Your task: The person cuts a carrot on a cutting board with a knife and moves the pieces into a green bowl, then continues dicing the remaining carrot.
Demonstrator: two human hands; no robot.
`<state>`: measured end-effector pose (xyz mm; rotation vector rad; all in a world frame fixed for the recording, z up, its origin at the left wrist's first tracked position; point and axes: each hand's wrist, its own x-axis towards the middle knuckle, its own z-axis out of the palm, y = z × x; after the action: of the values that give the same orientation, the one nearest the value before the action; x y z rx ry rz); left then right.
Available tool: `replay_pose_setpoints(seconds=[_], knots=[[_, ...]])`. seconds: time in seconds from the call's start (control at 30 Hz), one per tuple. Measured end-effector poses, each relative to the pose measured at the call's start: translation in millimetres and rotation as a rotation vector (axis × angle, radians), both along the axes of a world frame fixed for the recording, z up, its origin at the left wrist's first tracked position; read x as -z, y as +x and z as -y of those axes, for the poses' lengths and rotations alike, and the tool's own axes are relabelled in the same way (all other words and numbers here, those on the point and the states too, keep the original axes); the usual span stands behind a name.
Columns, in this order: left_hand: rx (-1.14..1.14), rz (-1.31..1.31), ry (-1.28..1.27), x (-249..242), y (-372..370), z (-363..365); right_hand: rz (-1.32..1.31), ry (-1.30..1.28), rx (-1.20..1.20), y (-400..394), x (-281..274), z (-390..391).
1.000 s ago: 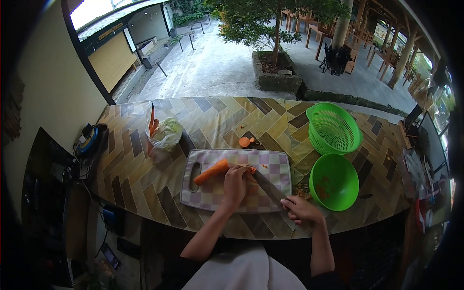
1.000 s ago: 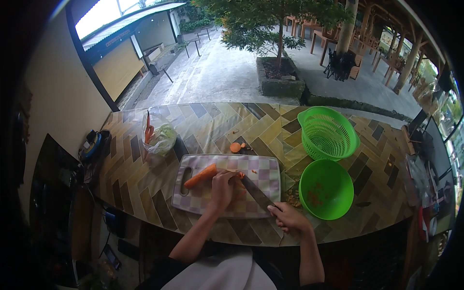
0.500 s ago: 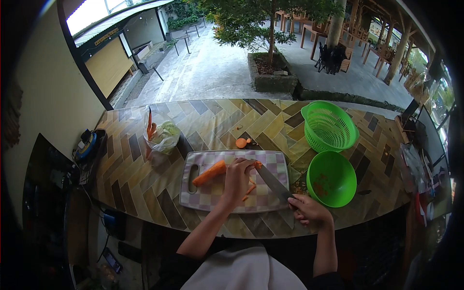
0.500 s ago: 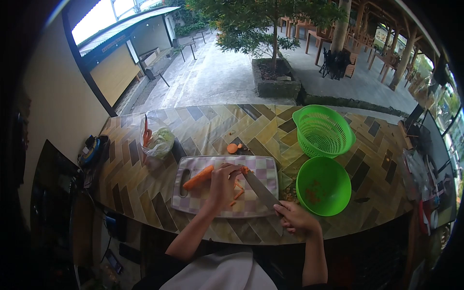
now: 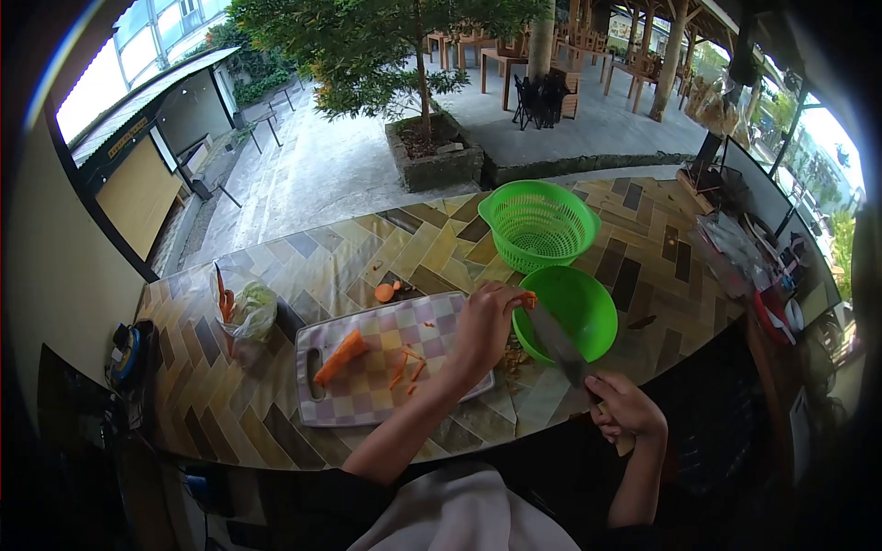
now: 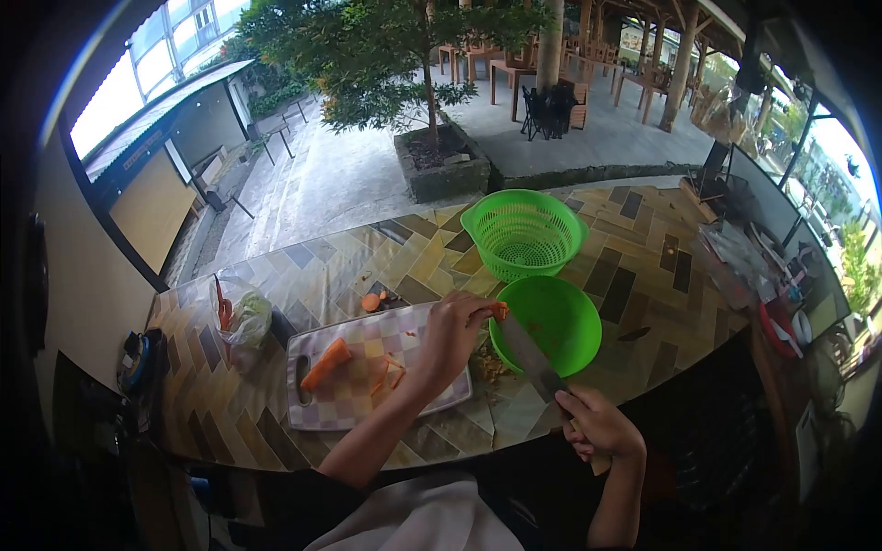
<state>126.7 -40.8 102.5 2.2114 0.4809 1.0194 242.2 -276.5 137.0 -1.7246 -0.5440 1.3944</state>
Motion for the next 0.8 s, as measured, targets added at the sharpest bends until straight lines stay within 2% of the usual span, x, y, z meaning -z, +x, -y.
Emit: replay_pose_setpoints(seconds=[0.03, 0.17, 0.27, 0.37, 0.47, 0.57, 0.77, 0.8], knots=[[0.018, 0.034, 0.041, 3.1, 10.8, 5.6, 0.055, -0.013, 0.064, -0.3, -2.3, 9.9], [0.076, -0.124, -0.088, 12.2, 38.1, 20.7, 1.154, 0.082, 0.042, -11.1, 7.6, 30.9], [0.107, -0.187, -0.114, 18.0, 41.4, 20.4, 1.151, -0.013, 0.114, -25.1, -6.7, 31.9], [0.019, 0.058, -0.006, 34.0, 46.7, 21.6, 1.179, 0.046, 0.135, -26.7, 0.0, 34.7], [0.056, 0.025, -0.133, 21.4, 43.4, 25.2, 1.124, 0.017, 0.121, -27.2, -2.2, 34.9], [0.101, 0.068, -0.11, 34.2, 49.5, 20.1, 1.099, 0.037, 0.118, -25.0, 2.0, 36.0], [0.319, 0.108, -0.358, 35.2, 45.6, 12.1, 0.886, 0.044, 0.108, -14.4, 13.8, 41.7], [0.314, 0.088, -0.29, 36.8, 45.2, 10.4, 0.853, 0.007, 0.112, -15.0, 11.4, 41.2]])
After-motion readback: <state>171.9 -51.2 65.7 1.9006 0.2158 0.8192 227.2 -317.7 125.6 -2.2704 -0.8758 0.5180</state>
